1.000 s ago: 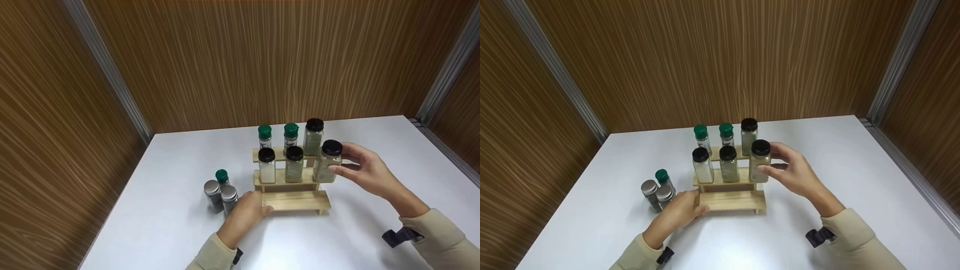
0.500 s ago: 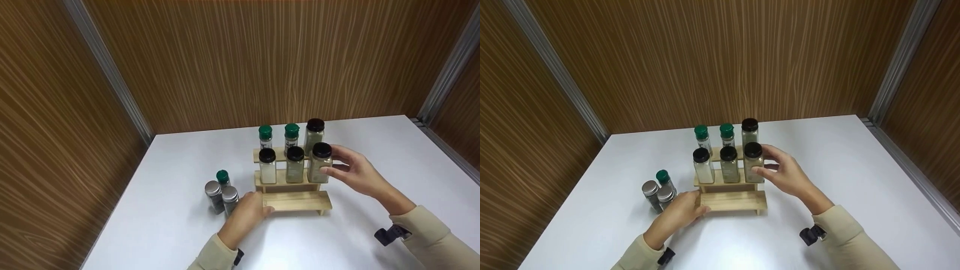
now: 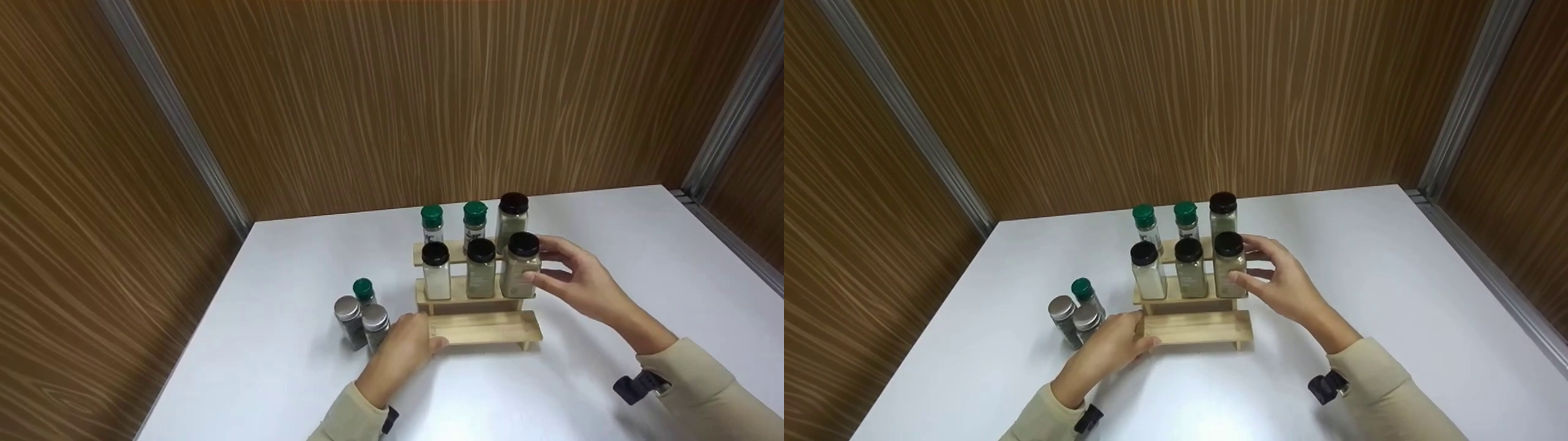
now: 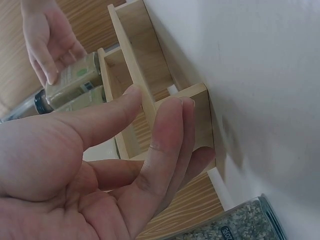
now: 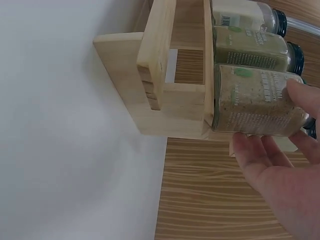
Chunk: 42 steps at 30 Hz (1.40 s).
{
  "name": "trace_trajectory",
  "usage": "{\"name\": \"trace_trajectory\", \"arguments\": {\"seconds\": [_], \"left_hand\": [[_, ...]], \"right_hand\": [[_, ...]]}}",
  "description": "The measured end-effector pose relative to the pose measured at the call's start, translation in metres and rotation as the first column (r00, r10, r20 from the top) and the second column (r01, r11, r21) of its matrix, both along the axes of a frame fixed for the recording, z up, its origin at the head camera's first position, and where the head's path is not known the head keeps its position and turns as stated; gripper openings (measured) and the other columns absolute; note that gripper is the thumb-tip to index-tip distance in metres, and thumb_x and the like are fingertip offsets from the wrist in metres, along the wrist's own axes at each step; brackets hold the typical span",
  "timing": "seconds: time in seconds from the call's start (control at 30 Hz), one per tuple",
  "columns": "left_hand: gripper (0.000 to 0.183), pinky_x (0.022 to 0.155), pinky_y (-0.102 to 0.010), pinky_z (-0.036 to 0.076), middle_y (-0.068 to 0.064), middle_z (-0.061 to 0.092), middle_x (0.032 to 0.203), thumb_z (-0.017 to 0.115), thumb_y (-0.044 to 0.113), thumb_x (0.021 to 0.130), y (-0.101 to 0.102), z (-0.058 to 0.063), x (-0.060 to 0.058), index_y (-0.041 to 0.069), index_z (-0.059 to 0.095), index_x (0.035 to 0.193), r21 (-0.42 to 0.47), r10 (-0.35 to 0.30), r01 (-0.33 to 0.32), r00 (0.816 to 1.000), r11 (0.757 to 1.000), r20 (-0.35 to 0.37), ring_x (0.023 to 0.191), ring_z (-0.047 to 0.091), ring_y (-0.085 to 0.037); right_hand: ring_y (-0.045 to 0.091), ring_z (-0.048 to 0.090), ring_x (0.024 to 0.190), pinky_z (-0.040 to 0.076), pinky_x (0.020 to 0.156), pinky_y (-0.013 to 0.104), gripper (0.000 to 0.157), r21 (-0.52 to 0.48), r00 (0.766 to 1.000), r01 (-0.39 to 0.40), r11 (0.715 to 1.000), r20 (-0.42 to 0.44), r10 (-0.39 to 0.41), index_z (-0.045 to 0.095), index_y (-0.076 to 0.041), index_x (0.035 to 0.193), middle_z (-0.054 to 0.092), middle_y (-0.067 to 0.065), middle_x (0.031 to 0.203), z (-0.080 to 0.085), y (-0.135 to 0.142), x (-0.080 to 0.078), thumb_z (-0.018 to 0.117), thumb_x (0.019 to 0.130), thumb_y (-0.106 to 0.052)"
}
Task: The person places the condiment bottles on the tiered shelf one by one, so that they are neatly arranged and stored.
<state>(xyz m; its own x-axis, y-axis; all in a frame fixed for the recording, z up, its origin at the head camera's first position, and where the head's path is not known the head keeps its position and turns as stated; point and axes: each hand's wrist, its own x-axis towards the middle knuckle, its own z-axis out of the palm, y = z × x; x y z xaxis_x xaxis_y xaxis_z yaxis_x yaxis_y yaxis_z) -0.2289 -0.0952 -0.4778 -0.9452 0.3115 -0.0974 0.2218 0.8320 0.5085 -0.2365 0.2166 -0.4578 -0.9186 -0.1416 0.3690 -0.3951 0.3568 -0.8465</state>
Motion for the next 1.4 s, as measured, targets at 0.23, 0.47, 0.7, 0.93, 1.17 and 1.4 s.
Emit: {"name": "trace_trajectory", "arguments": {"seconds": [0.23,0.47,0.7,0.93,1.17,1.4], "left_hand": [[0.034,0.063,-0.036,0.048,-0.014,0.072,0.088,0.084,0.021,0.089,-0.001,0.001,0.0,-0.007,0.071,0.102,0.0,0.007,-0.007,1.0,1.0,0.029,0.071,0.054,-0.019],[0.032,0.065,-0.037,0.051,-0.014,0.072,0.087,0.084,0.02,0.089,-0.003,0.003,0.0,-0.007,0.071,0.101,-0.005,0.015,-0.015,1.0,1.0,0.026,0.071,0.056,-0.019],[0.032,0.064,-0.037,0.05,-0.015,0.072,0.086,0.084,0.02,0.088,-0.005,0.004,0.0,-0.007,0.071,0.1,-0.013,0.021,-0.021,1.0,1.0,0.022,0.07,0.055,-0.019],[0.031,0.061,-0.034,0.047,-0.012,0.071,0.084,0.084,0.021,0.089,-0.008,0.003,0.001,-0.005,0.07,0.098,-0.022,0.008,-0.008,1.0,1.0,-0.016,0.069,0.051,-0.017],[0.029,0.059,-0.032,0.044,-0.009,0.067,0.08,0.083,0.021,0.09,-0.011,0.004,0.002,-0.005,0.07,0.097,-0.025,0.037,-0.037,0.999,0.999,0.004,0.068,0.051,-0.017],[0.038,0.066,-0.037,0.055,-0.017,0.074,0.091,0.084,0.024,0.089,-0.014,0.007,0.01,-0.005,0.069,0.108,-0.043,0.044,-0.046,0.998,0.998,-0.037,0.074,0.062,-0.021]], "right_hand": [[-0.003,0.066,0.114,0.056,0.094,0.014,0.056,0.004,0.998,0.05,0.999,0.043,-0.051,0.055,-0.002,0.145,0.063,0.003,0.13,-0.012,0.006,0.01,0.078,0.096,-0.012],[0.001,0.066,0.111,0.054,0.093,0.013,0.048,0.079,0.991,0.037,0.996,0.126,-0.047,0.055,0.004,0.142,0.066,0.021,0.127,-0.037,0.005,0.019,0.071,0.101,-0.013],[0.006,0.071,0.103,0.058,0.088,0.019,0.048,0.092,0.944,-0.039,0.995,0.33,0.007,0.059,0.009,0.137,0.071,0.024,0.127,-0.052,0.003,0.023,0.066,0.105,-0.026],[0.005,0.071,0.1,0.059,0.085,0.021,0.048,-0.018,0.902,-0.1,0.995,0.421,0.098,0.058,0.007,0.141,0.068,0.024,0.132,-0.062,-0.002,0.023,0.064,0.106,-0.027],[0.003,0.069,0.104,0.058,0.09,0.018,0.055,-0.08,0.876,-0.174,0.981,0.443,0.192,0.049,0.012,0.145,0.068,0.025,0.13,-0.067,-0.003,0.017,0.065,0.105,-0.022],[0.003,0.068,0.106,0.056,0.092,0.019,0.055,-0.086,0.853,-0.197,0.977,0.477,0.214,0.047,0.011,0.147,0.068,0.021,0.132,-0.071,-0.001,0.014,0.063,0.106,-0.023]]}}
